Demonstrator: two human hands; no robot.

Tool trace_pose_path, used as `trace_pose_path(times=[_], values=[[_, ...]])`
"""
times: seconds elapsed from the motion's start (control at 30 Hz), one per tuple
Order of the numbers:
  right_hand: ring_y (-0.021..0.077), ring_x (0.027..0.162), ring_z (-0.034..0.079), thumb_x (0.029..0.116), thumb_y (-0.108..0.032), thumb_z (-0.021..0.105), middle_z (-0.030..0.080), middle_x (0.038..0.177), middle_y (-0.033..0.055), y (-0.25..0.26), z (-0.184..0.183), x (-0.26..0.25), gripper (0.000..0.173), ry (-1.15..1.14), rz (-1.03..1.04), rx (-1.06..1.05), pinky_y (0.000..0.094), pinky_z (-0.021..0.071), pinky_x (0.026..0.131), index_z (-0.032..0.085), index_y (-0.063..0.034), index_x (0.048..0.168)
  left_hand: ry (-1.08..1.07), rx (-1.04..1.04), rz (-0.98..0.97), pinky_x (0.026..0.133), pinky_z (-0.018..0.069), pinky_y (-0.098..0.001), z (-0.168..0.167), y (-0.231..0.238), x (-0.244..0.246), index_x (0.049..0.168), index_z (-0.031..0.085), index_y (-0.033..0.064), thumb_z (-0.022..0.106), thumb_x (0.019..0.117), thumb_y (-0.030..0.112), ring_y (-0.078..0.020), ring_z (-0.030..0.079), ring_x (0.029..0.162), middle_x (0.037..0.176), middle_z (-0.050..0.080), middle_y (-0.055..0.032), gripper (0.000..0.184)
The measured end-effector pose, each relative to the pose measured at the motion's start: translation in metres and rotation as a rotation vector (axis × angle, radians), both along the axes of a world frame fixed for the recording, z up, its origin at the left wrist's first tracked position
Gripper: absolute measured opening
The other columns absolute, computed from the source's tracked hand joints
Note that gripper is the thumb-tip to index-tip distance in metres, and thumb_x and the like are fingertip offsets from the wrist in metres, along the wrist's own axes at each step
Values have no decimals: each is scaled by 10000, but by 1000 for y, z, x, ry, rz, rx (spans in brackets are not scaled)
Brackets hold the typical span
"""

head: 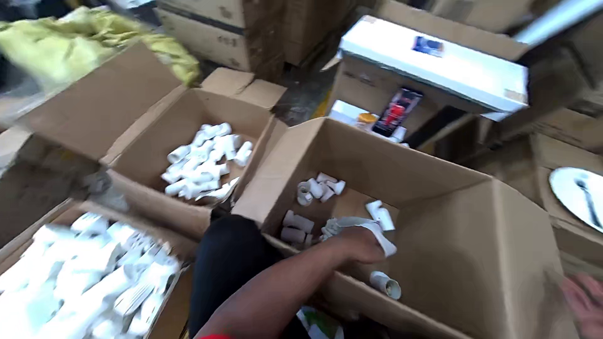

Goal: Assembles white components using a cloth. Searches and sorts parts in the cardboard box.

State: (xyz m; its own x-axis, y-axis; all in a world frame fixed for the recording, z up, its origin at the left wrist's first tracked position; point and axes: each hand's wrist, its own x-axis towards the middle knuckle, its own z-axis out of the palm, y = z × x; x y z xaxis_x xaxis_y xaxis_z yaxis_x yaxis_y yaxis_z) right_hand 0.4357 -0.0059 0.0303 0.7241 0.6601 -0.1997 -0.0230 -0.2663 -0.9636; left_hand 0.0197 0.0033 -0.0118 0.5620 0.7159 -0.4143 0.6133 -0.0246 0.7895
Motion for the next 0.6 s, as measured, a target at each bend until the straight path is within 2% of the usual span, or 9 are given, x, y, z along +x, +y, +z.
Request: trace_pose_path(times=[0.1,0.17,0.2,0.27,0.3,0.37,0.43,0.5,0.6], values=[[180,951,732,1115,-410,177,723,1136,59,25,17,-24,512,131,211,242,353,608,807,399,-62,1419,6,-15,16,1087,438,-622,-8,0,3,1332,654,79,506,1031,445,-323,587,1305,1333,660,-165,496],[222,1053,714,1056,-579,99,691,1240,106,29,31,-62,733,-32,421,238,405,598,862,315,-39,1503,-10,-14,37,1120,430,-582,-11,-1,1,1376,626,95,506,1030,446,-281,570,1333,1381,638,-139,507],[229,1123,686,1065,-518,243,645,1320,149,27,34,-80,700,-198,504,206,414,583,921,280,-10,1545,-28,-12,36,1145,420,-545,-10,-1,1,1404,605,107,502,1034,453,-247,553,1353,1413,620,-118,517],[247,1213,633,943,-436,655,604,1381,184,19,41,-115,815,-504,614,139,448,547,1007,332,-16,1562,-68,1,40,1162,423,-497,-13,-1,3,1419,587,115,487,1040,491,-207,549,1357,1425,613,-93,543],[247,1231,623,903,-458,724,617,1380,172,13,45,-132,864,-604,678,149,462,529,1029,365,-28,1560,-77,9,46,1147,441,-489,-16,-1,4,1405,593,116,484,1039,498,-198,564,1335,1403,625,-86,540],[188,1175,655,937,-534,671,673,1314,115,-4,53,-161,827,-646,828,311,411,559,994,424,-5,1523,-48,30,43,1089,486,-491,-20,-2,3,1345,629,138,484,1036,500,-183,615,1250,1309,670,-66,498],[172,1142,676,1011,-585,527,705,1264,109,-25,65,-186,770,-509,979,534,379,574,974,491,42,1457,-7,64,10,1043,510,-499,-21,-3,0,1278,664,147,478,1037,504,-180,642,1187,1227,697,-59,469],[169,1116,693,1022,-658,409,724,1231,94,-47,77,-201,776,-289,1103,688,366,587,952,549,-1,1409,17,90,-18,1029,508,-526,-17,-5,-2,1253,676,125,483,1029,471,-206,652,1171,1199,707,-84,456],[200,1123,692,999,-714,367,717,1227,119,-71,99,-210,808,138,1286,738,378,583,949,552,-42,1407,20,73,20,989,504,-541,11,-10,1,1245,676,71,480,1029,443,-250,666,1115,1156,712,-132,473]])
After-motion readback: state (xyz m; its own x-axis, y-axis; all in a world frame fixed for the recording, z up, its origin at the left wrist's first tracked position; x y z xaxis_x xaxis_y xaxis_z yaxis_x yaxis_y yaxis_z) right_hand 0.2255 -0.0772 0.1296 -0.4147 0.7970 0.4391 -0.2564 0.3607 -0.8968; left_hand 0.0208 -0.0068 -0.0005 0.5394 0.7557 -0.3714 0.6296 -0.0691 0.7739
